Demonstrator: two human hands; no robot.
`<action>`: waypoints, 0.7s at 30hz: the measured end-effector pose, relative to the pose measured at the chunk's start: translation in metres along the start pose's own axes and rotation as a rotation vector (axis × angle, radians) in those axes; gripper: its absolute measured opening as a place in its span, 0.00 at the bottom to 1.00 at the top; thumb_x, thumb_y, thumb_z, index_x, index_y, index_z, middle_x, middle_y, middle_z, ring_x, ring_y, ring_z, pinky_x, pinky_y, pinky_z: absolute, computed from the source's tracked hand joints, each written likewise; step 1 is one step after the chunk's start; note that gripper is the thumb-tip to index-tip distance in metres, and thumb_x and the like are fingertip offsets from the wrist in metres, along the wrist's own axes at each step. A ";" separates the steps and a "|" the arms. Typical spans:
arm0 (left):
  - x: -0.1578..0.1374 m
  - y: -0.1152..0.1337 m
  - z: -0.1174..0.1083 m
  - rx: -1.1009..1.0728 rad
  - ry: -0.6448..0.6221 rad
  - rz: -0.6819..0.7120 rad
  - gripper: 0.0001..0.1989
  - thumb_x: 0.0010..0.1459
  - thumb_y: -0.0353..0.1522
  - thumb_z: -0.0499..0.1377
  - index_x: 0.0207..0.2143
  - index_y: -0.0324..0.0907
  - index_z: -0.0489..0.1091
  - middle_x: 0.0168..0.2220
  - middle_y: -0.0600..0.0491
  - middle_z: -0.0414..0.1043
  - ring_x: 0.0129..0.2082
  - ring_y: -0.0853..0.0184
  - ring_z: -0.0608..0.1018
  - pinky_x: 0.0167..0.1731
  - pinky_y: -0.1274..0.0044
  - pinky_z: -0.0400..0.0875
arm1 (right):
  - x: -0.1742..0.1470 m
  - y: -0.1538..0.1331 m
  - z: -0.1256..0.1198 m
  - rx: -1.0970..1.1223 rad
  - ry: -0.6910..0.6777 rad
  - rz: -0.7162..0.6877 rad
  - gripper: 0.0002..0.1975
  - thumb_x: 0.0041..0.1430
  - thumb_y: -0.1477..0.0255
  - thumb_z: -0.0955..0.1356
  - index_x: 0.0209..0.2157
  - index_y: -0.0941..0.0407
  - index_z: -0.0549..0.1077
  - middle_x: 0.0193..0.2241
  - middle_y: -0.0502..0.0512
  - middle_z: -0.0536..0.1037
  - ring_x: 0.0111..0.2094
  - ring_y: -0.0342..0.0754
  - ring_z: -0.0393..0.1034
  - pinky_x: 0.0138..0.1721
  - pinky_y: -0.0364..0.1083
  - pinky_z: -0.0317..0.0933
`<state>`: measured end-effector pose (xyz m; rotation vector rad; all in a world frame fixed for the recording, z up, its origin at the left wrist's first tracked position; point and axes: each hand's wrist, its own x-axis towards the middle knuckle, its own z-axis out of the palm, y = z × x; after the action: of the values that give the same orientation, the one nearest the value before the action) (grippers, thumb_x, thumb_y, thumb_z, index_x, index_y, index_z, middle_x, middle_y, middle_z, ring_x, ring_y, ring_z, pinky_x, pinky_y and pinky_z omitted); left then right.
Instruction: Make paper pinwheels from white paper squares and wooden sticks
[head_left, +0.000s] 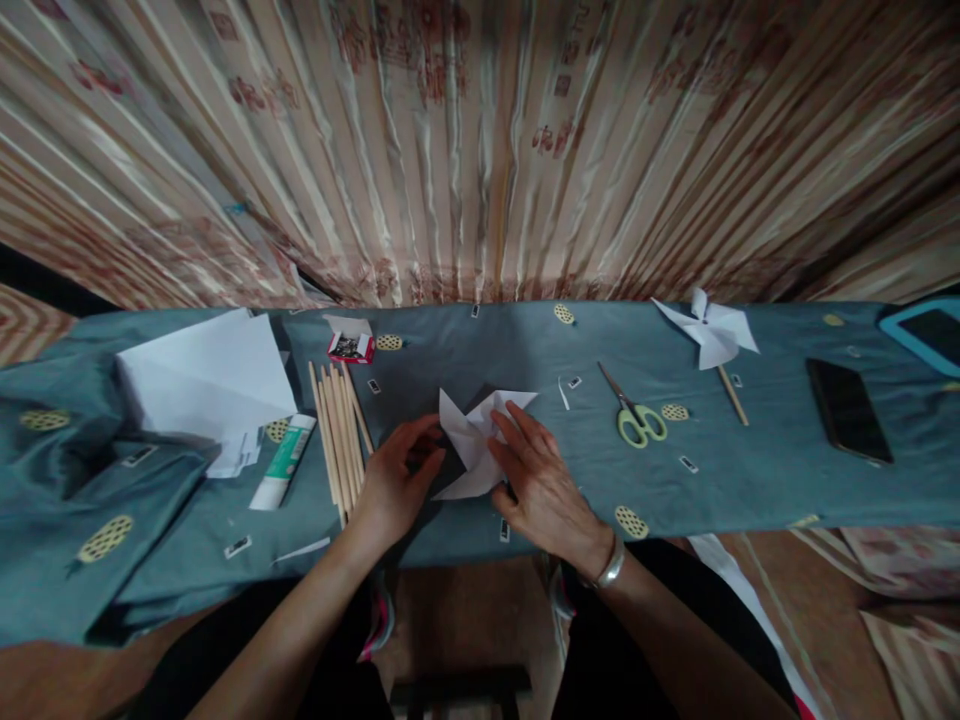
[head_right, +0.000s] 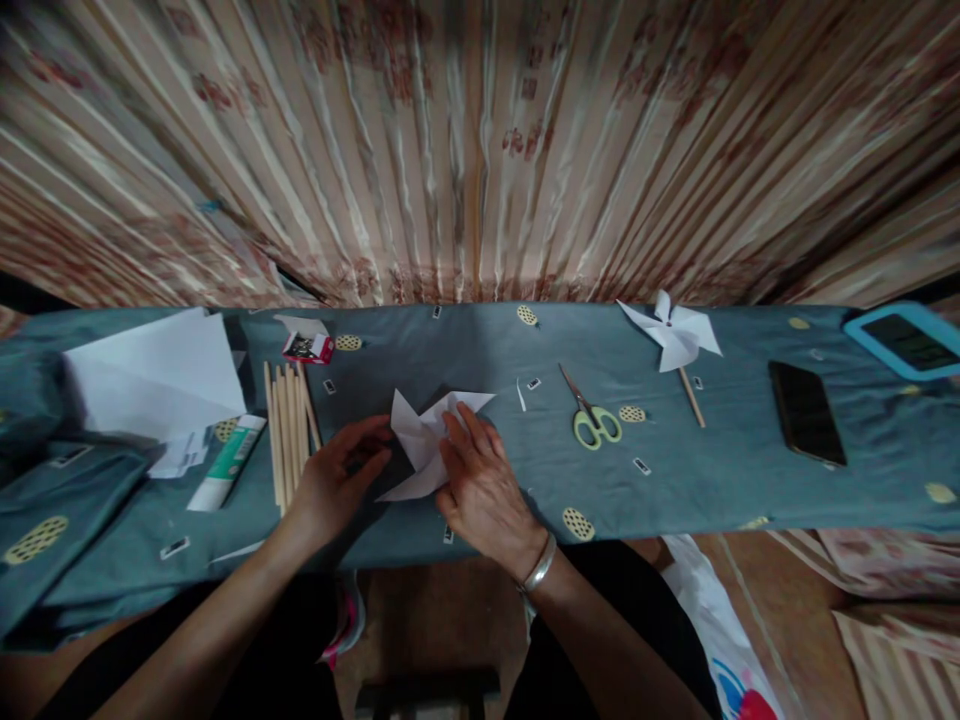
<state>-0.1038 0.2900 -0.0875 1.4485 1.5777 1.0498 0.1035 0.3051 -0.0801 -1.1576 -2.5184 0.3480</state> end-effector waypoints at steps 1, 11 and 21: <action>0.000 -0.001 0.002 -0.043 0.006 -0.028 0.22 0.56 0.35 0.60 0.53 0.40 0.68 0.42 0.48 0.75 0.36 0.66 0.79 0.38 0.70 0.77 | 0.001 0.000 0.002 -0.008 0.013 -0.009 0.22 0.53 0.81 0.63 0.50 0.64 0.73 0.62 0.69 0.65 0.69 0.62 0.46 0.63 0.64 0.54; -0.010 0.007 0.022 -0.740 -0.138 -0.409 0.36 0.54 0.41 0.63 0.62 0.42 0.55 0.47 0.45 0.77 0.47 0.59 0.79 0.50 0.65 0.72 | 0.000 0.012 0.010 -0.009 0.130 -0.023 0.18 0.56 0.84 0.61 0.45 0.59 0.76 0.60 0.65 0.69 0.68 0.61 0.48 0.61 0.64 0.57; -0.009 0.033 0.026 -1.163 -0.184 -0.597 0.25 0.46 0.43 0.69 0.44 0.39 0.75 0.38 0.47 0.80 0.36 0.63 0.79 0.39 0.75 0.72 | -0.009 0.003 0.009 -0.146 0.283 -0.082 0.16 0.61 0.80 0.62 0.49 0.60 0.73 0.61 0.66 0.68 0.68 0.62 0.49 0.58 0.62 0.58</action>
<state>-0.0663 0.2839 -0.0674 0.2415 0.8469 1.0974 0.1076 0.2993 -0.0910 -1.0670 -2.3621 -0.0222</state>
